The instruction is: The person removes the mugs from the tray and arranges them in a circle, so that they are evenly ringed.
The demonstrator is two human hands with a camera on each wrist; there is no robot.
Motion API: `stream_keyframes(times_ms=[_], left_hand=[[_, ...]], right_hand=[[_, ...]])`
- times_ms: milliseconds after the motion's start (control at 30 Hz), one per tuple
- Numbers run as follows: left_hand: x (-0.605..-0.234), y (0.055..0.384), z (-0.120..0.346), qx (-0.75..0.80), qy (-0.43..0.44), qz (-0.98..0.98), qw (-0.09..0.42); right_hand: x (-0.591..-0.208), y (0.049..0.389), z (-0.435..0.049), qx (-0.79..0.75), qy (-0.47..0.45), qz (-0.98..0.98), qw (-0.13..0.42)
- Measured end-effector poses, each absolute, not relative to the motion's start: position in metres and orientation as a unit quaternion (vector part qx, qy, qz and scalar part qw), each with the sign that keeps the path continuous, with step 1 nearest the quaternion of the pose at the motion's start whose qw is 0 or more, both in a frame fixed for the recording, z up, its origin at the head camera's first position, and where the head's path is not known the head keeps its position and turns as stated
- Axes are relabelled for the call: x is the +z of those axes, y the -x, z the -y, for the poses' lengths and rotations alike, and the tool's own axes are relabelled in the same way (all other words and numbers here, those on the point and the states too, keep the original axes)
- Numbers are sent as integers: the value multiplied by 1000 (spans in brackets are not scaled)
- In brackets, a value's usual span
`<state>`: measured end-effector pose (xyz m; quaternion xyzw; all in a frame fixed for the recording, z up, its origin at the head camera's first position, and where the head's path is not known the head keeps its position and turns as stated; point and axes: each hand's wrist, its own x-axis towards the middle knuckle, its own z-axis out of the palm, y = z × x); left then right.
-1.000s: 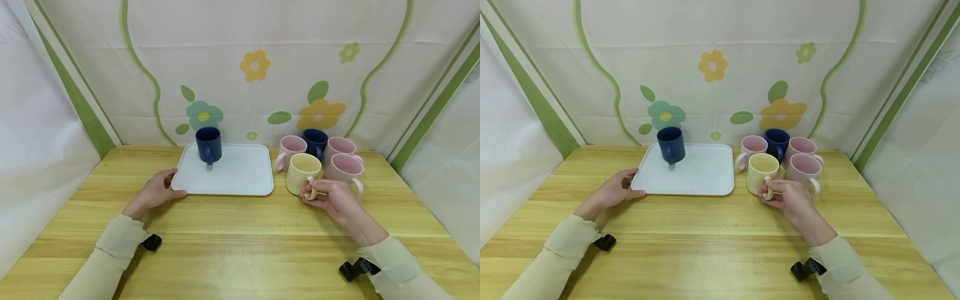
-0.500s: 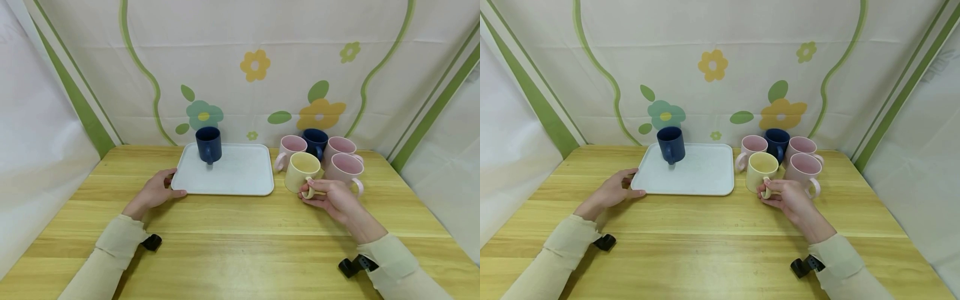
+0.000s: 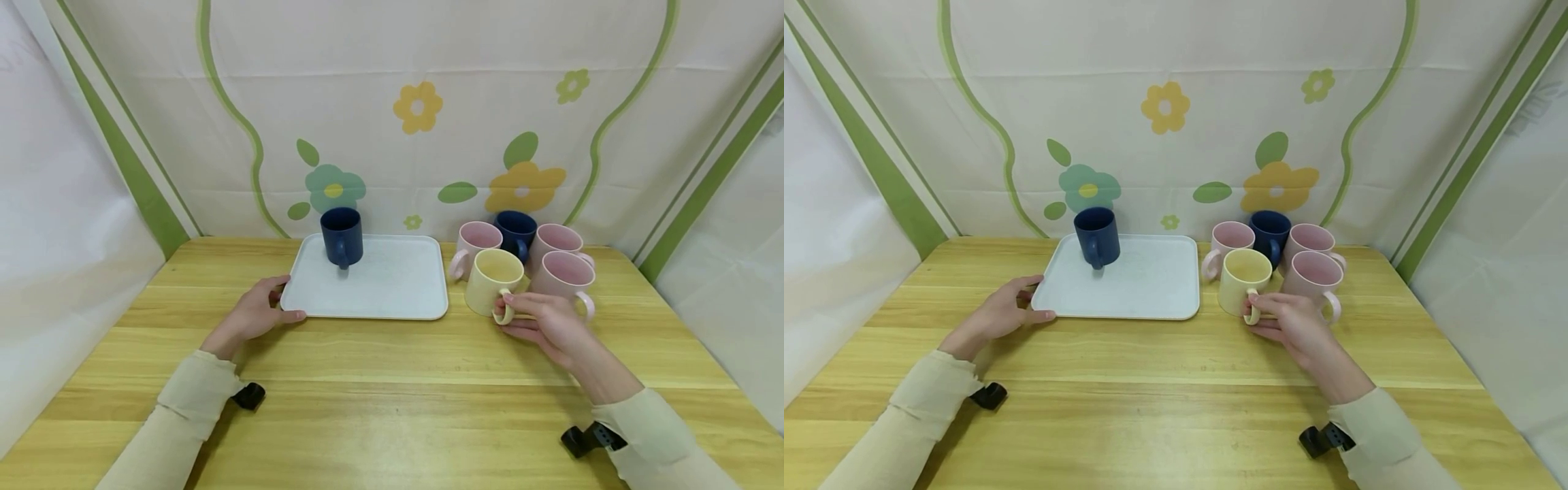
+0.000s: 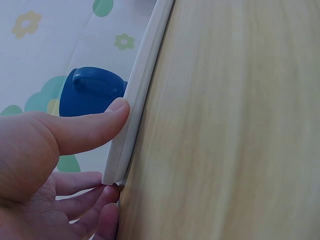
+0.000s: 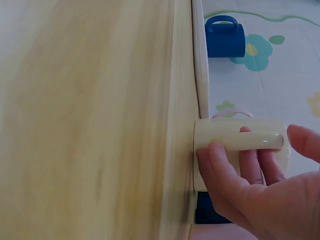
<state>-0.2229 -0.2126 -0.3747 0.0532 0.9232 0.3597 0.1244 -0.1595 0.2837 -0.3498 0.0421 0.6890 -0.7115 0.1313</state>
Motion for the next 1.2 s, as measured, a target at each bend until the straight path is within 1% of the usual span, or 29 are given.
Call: stream_keyframes(times_ms=[267,533,667,833,1200], left_hand=[[-375,223,213,360,-53,-923,123],[-375,223,214,360,-52,-923,122],[-375,223,214,363,-50,-922,124],[-375,223,212,365,-45,-921,127],[-376,224,211,359,-38,-924,126]], right_hand=[[-332,150,-294,-725,-17,-684,75],[-310,152,-287,-721,38,-689,55],[-301,157,-274,-714,49,-696,58],[-295,170,-254,-704,56,-704,75],[-303,210,-196,-701,80,-699,113]])
